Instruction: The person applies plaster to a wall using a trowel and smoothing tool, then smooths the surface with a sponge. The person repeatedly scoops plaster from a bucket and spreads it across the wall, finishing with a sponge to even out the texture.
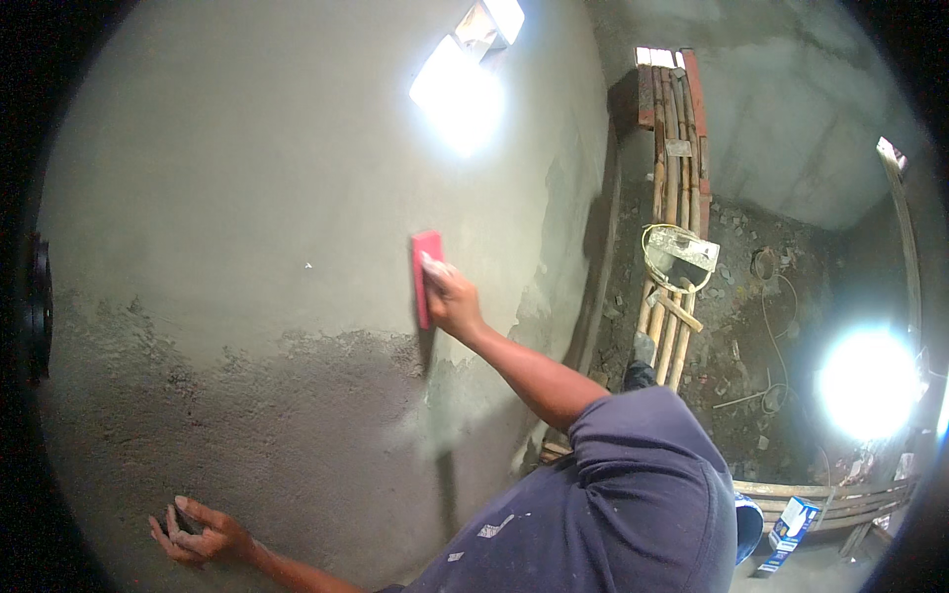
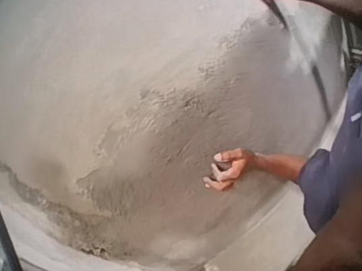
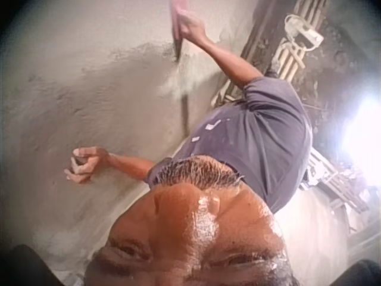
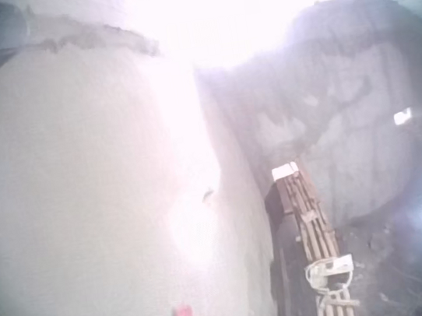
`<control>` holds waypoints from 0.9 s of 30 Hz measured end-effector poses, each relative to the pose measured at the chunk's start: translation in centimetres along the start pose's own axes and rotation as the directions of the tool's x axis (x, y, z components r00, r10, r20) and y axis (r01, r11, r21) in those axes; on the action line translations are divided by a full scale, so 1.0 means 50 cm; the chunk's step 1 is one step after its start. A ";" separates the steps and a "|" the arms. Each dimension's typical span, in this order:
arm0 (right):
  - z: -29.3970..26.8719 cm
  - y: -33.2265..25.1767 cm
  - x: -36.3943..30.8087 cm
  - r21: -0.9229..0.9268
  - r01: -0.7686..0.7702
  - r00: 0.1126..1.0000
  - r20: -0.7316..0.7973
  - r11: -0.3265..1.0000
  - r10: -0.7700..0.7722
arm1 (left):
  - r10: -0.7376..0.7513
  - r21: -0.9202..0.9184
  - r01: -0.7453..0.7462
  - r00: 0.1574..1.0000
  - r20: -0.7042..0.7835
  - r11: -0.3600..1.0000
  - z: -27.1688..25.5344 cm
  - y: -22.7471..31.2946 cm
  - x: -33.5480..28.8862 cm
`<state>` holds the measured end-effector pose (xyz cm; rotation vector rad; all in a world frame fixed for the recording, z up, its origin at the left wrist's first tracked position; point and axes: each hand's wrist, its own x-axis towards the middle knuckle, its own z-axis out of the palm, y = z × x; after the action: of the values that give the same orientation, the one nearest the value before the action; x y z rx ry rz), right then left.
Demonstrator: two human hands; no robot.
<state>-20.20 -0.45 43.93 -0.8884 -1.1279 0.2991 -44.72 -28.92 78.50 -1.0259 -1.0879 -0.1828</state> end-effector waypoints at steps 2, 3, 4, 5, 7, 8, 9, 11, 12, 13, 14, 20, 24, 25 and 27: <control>-0.018 0.088 -0.025 0.001 -0.567 0.824 0.000 0.824 0.567 | -0.020 0.012 0.021 1.000 -0.023 1.000 0.004 0.004 0.006; -0.028 0.110 -0.029 -0.002 -0.789 0.614 0.005 0.614 0.789 | -0.023 0.012 0.023 0.999 -0.022 1.000 0.005 0.010 0.007; -0.027 0.106 -0.017 -0.028 -0.777 0.628 0.012 0.628 0.778 | -0.029 0.012 0.029 0.999 -0.022 0.999 0.008 0.013 0.004; -0.015 0.093 0.018 -0.044 -0.760 0.649 0.019 0.649 0.761 | -0.012 -0.027 0.012 0.999 -0.030 1.000 0.013 0.007 0.003; 0.026 0.032 0.050 -0.001 -0.499 0.867 0.007 0.867 0.499 | 0.015 -0.096 -0.020 0.999 -0.051 0.995 0.017 -0.010 -0.009; 0.032 -0.065 0.054 0.124 -0.298 0.954 0.061 0.947 0.292 | 0.007 -0.092 -0.013 0.998 -0.060 0.996 0.013 -0.016 -0.017; 0.026 -0.119 0.040 0.147 -0.119 0.989 0.103 0.982 0.104 | 0.000 -0.112 -0.008 0.997 -0.074 0.994 0.014 -0.012 -0.018; 0.003 -0.140 -0.021 0.031 -0.135 0.964 0.233 0.990 0.124 | -0.016 -0.102 0.009 0.998 -0.063 0.995 0.013 -0.015 -0.016; 0.005 -0.109 -0.047 0.053 -0.046 0.992 0.119 0.997 0.040 | -0.038 -0.067 0.035 0.998 -0.049 0.997 0.009 -0.015 -0.013; 0.001 -0.044 -0.065 -0.025 -0.318 0.941 0.112 0.948 0.319 | -0.072 -0.046 0.071 0.997 -0.031 0.996 0.010 -0.012 -0.015; -0.003 0.006 -0.075 -0.104 -0.566 0.814 0.090 0.818 0.574 | -0.080 -0.048 0.079 0.996 -0.032 0.996 0.010 -0.005 -0.010; 0.062 -0.165 0.236 0.210 -0.200 0.980 0.057 0.957 0.192 | -0.105 -0.056 0.105 0.995 0.000 0.993 -0.003 0.017 -0.007; 0.057 -0.287 0.208 0.041 0.382 0.896 0.229 0.923 -0.381 | -0.134 -0.125 0.133 0.991 -0.002 0.983 -0.013 0.018 0.005; 0.063 -0.265 0.210 -0.020 0.501 0.846 0.223 0.865 -0.485 | -0.137 -0.136 0.133 0.990 -0.021 0.982 -0.015 0.017 0.007; 0.089 -0.214 0.317 -0.266 0.497 0.868 0.148 0.826 -0.474 | -0.125 -0.169 0.116 0.991 -0.044 0.979 -0.007 0.014 0.004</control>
<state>-19.55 4.66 62.86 -0.8180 -1.4530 -0.2715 -44.00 -28.74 78.21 -1.0978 -1.0995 -0.4034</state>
